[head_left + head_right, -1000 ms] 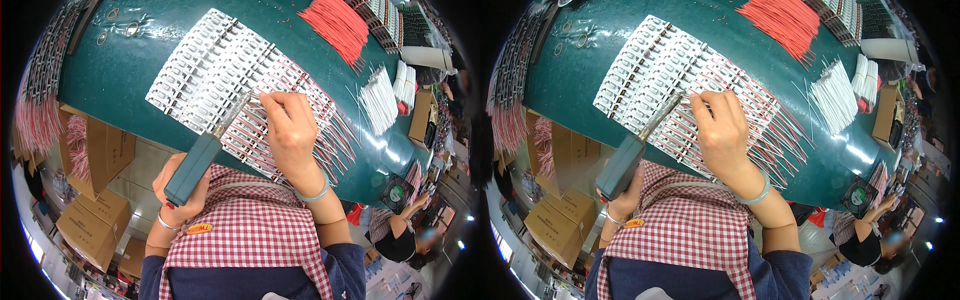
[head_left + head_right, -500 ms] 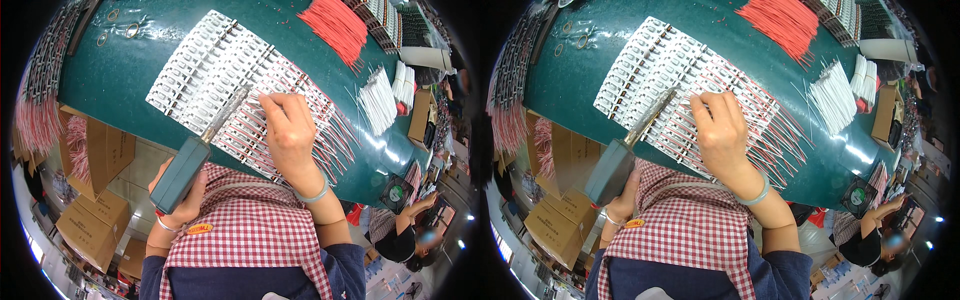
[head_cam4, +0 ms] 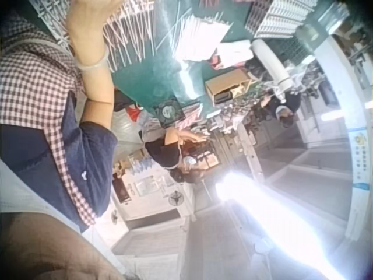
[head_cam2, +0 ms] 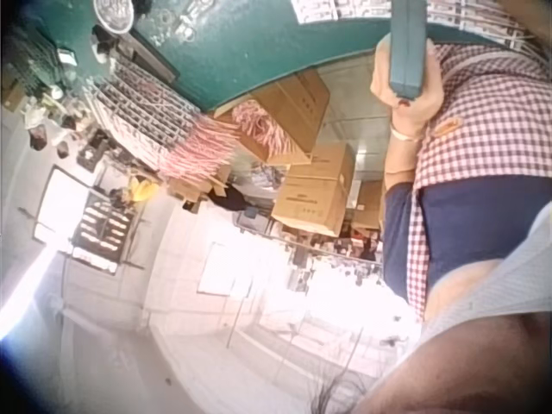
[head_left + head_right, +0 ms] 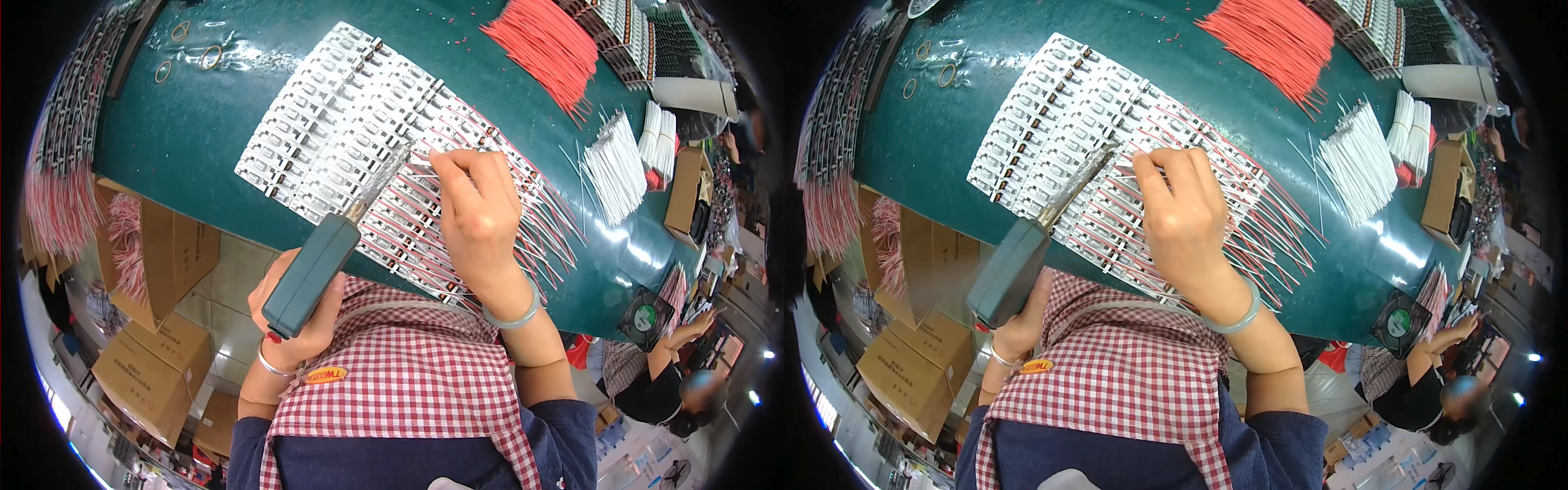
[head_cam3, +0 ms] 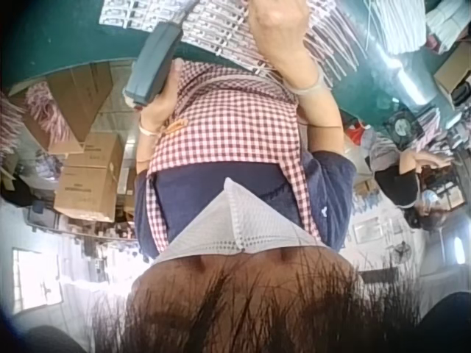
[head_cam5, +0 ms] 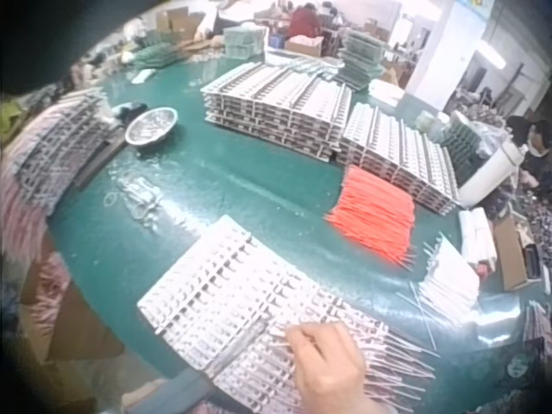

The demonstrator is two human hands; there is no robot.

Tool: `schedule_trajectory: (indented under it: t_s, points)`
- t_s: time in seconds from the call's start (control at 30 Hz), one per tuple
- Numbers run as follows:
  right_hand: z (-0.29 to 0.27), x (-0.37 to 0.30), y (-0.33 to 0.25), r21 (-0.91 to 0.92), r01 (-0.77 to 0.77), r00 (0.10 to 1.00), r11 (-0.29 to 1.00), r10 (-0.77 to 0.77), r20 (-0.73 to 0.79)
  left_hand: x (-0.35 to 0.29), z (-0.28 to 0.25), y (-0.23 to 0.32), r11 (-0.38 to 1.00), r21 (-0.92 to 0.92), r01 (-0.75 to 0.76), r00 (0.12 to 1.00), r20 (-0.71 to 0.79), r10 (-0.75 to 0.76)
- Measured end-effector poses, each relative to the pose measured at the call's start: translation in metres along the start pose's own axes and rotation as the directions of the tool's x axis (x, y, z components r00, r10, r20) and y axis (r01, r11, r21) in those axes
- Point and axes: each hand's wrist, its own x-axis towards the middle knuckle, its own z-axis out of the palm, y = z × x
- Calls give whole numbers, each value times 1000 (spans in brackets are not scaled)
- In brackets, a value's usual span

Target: The person uses a soldering iron to attach red and white wires to a white plastic grid fixture on a green workbench. They repeatedly pick up individual wires, place them into slots on the grid, and apply heat with the soldering iron to secure them.

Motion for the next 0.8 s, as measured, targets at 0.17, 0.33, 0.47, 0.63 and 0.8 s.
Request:
schedule_trajectory:
  t_s: [0.17, 0.33, 0.47, 0.63, 0.8]
  points:
    - [0, 1, -5, 2, 10, 1000, 1000, -10, 20, 2, -1, 6, 999, 21, -36, 999, -8, 36]
    - [-1, 2, -4, -7, 21, 999, 1000, -21, 24, 15, -4, 20, 987, 105, -124, 992, 4, 124]
    - [0, 2, -5, -15, 19, 1000, 1000, -19, 23, 17, -3, 23, 983, 122, -140, 990, 4, 140]
    - [0, 3, -3, -19, 14, 999, 1000, -14, 33, 7, -1, 6, 990, 60, -129, 991, -21, 130]
    - [0, 3, -4, -19, 9, 999, 1000, -8, 39, 1, -6, 7, 999, 23, -49, 998, -27, 49]
